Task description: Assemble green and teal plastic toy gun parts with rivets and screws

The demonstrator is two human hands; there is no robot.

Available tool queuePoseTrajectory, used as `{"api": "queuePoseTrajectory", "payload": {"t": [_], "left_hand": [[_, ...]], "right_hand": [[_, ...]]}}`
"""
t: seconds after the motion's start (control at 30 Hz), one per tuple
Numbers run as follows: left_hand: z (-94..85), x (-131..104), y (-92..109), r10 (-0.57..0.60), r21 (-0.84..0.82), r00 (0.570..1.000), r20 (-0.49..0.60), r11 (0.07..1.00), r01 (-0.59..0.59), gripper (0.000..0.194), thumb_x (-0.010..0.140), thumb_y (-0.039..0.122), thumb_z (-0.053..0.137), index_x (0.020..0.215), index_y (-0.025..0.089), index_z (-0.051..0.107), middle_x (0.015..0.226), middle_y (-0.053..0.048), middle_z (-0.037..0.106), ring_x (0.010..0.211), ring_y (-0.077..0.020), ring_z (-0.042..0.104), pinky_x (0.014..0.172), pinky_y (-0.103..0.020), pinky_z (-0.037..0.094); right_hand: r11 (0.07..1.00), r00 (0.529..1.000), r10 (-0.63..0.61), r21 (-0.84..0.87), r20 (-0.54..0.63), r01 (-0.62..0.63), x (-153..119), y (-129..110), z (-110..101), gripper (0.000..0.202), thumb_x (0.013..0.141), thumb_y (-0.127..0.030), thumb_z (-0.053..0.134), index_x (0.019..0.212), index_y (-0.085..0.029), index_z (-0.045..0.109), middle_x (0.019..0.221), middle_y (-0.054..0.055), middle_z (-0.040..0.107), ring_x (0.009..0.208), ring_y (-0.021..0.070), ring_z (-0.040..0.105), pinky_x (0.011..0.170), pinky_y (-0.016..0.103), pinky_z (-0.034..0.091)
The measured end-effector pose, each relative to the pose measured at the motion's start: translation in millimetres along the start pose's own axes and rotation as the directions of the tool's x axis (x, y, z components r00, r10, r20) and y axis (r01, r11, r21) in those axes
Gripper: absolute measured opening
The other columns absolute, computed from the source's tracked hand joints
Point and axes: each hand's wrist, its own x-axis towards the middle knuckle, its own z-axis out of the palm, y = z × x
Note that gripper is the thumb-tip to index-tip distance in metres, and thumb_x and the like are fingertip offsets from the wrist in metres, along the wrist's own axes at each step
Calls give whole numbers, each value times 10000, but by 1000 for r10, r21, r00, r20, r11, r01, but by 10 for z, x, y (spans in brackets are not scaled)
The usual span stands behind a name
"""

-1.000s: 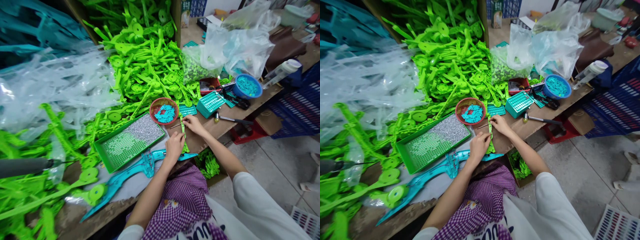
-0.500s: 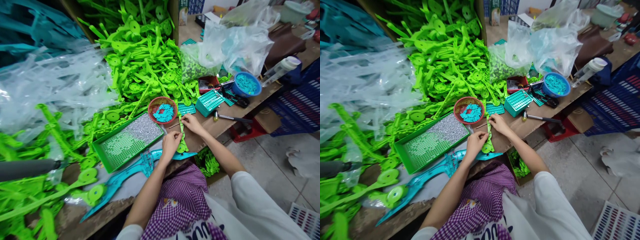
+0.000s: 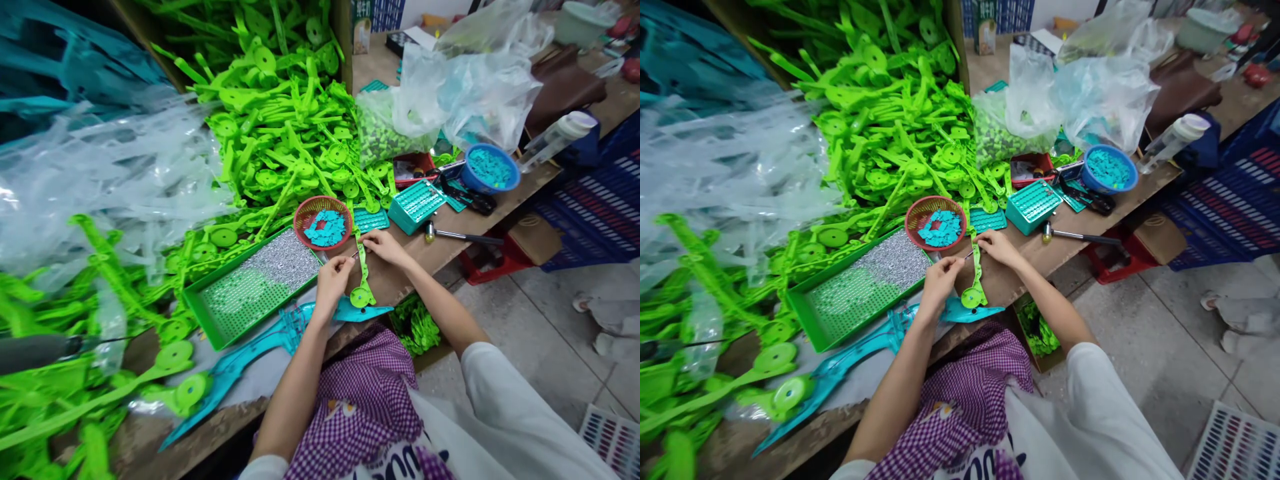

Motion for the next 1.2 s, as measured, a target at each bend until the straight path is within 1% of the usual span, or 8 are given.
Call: {"api": "queuePoseTrajectory", "payload": {"t": [0.07,0.13,0.3,0.43,0.67,0.8,0.93,1.2], "left_hand": [[-3,-33,-48,-23,-39,1000,13,999,24,252,754,380,618,755,140,694,588,28,575,570,-114,485,564,-222,366],[25,-91,-79,-24,21,997,75,1000,23,242,768,375,610,747,147,689,564,30,563,542,-114,476,547,-226,353],[140,-225,-69,109,337,986,129,930,-147,170,833,291,581,808,176,704,795,-40,700,720,-166,609,689,-267,419],[184,-242,-31,157,450,975,158,867,-213,176,872,257,555,862,188,716,896,-68,721,843,-202,646,764,-289,444],[248,-215,40,158,496,969,189,837,-233,178,891,249,546,909,197,715,894,-54,715,845,-194,650,735,-274,434],[212,-249,34,140,527,976,168,824,-209,164,885,245,555,893,197,712,927,-59,723,876,-198,650,751,-276,431],[154,-260,29,95,523,984,150,837,-161,160,878,243,567,866,186,716,884,-57,731,812,-186,654,733,-271,426],[118,-235,28,76,461,985,156,877,-140,128,854,236,602,818,181,713,804,-38,725,718,-160,636,683,-255,409]], "right_hand": [[1000,1000,4,14,-18,-4,7,9,12,184,846,-203,588,939,-170,743,852,26,722,676,114,621,712,253,497],[1000,1000,11,21,-27,-11,10,12,18,159,825,-246,636,903,-167,751,876,38,734,734,137,647,738,267,508],[999,999,39,38,-19,-38,-5,-22,17,199,740,-256,730,911,-156,743,933,58,740,805,164,667,781,294,523],[998,998,54,16,-34,-53,-10,-79,23,158,750,-211,697,890,-149,732,919,56,735,799,154,660,775,289,516],[997,998,47,65,29,-48,8,-117,7,208,708,-277,727,863,-143,689,802,15,700,688,125,609,694,264,492],[989,995,64,132,72,-73,44,-69,-18,216,684,-290,728,833,-150,661,772,-2,676,669,113,584,658,245,475],[986,987,57,144,150,-79,93,-32,-48,178,683,-295,713,773,-154,653,718,-14,657,638,109,565,635,236,457],[996,989,39,79,144,-51,111,-22,-52,96,709,-241,673,754,-156,679,754,4,682,665,125,586,662,247,467]]}}
